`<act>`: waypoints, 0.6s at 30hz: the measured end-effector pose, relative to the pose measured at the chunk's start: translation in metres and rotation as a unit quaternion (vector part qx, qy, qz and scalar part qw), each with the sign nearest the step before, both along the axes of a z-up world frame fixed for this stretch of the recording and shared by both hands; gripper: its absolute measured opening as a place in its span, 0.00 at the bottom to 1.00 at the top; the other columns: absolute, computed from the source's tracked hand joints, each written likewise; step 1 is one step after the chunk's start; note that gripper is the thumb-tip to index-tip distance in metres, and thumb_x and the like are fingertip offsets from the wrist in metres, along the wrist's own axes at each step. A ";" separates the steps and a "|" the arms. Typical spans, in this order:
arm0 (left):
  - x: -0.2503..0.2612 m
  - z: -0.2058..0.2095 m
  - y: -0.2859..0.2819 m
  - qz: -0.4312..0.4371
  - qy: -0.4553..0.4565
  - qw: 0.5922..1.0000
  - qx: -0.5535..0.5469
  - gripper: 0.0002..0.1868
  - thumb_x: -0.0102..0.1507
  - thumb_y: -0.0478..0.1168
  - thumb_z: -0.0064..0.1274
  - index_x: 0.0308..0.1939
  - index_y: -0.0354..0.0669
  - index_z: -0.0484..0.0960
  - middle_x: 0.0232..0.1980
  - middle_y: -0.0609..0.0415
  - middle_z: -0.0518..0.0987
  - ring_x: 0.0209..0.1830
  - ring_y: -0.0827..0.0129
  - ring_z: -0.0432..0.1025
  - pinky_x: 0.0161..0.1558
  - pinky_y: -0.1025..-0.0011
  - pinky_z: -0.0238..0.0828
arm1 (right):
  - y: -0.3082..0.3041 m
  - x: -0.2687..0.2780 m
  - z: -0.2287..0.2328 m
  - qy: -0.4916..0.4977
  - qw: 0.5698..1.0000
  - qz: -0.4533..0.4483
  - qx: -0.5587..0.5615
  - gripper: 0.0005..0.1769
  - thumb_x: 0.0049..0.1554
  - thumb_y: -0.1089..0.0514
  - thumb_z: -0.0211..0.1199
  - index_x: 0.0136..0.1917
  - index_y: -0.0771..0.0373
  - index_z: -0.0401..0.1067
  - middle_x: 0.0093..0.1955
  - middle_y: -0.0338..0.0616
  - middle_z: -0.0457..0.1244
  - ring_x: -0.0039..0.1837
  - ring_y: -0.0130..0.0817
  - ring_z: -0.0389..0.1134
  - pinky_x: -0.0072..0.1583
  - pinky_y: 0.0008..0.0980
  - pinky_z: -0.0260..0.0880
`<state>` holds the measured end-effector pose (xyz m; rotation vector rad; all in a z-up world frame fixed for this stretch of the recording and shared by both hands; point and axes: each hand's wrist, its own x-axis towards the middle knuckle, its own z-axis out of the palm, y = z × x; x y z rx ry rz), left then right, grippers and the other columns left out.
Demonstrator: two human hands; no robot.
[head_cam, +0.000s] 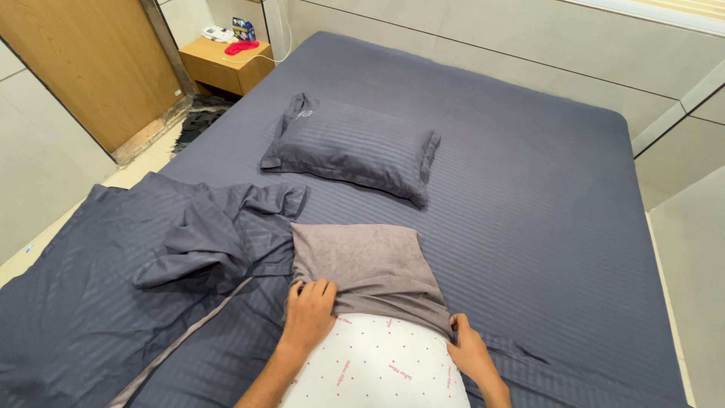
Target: The person inserts a pillow into a pillow cover, zips it shut, and then pulls another pillowcase over the pillow.
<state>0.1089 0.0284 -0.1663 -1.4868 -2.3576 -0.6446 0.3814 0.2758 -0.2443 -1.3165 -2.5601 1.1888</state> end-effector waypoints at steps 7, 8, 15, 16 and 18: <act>-0.004 0.002 -0.026 0.007 -0.036 0.999 -0.005 0.30 0.47 0.29 0.55 0.55 0.43 0.78 0.54 0.55 0.78 0.59 0.62 0.70 0.63 0.48 0.58 | -0.025 0.017 0.052 -0.007 0.997 0.016 -0.080 0.30 0.49 0.65 0.62 0.64 0.59 0.58 0.63 0.47 0.67 0.44 0.52 0.72 0.52 0.42 0.72; -0.004 0.003 -0.029 0.016 -0.056 0.998 -0.025 0.32 0.46 0.29 0.55 0.56 0.44 0.78 0.57 0.55 0.77 0.63 0.62 0.69 0.64 0.47 0.56 | -0.029 0.017 0.054 0.040 0.996 0.075 -0.021 0.33 0.48 0.65 0.64 0.65 0.60 0.57 0.65 0.51 0.64 0.57 0.50 0.68 0.59 0.40 0.67; -0.002 -0.002 -0.032 0.006 -0.073 0.997 -0.030 0.35 0.46 0.28 0.55 0.60 0.40 0.76 0.62 0.52 0.76 0.68 0.59 0.65 0.63 0.47 0.56 | -0.041 -0.036 0.142 0.145 0.957 0.229 0.100 0.35 0.45 0.61 0.69 0.66 0.60 0.64 0.75 0.56 0.54 0.76 0.51 0.53 0.71 0.43 0.55; -0.001 -0.005 -0.029 -0.014 -0.071 0.997 -0.018 0.34 0.47 0.28 0.54 0.60 0.39 0.75 0.62 0.51 0.76 0.68 0.58 0.66 0.61 0.51 0.60 | -0.044 -0.052 0.157 0.152 0.955 0.231 0.103 0.31 0.47 0.57 0.69 0.64 0.60 0.66 0.75 0.52 0.56 0.76 0.49 0.55 0.71 0.43 0.56; -0.002 -0.012 -0.024 -0.034 -0.071 0.997 -0.006 0.34 0.47 0.27 0.53 0.60 0.38 0.75 0.63 0.50 0.77 0.68 0.57 0.67 0.59 0.56 0.63 | -0.046 -0.091 0.176 0.168 0.957 0.235 0.039 0.30 0.52 0.49 0.66 0.67 0.57 0.67 0.75 0.47 0.59 0.74 0.45 0.60 0.71 0.41 0.60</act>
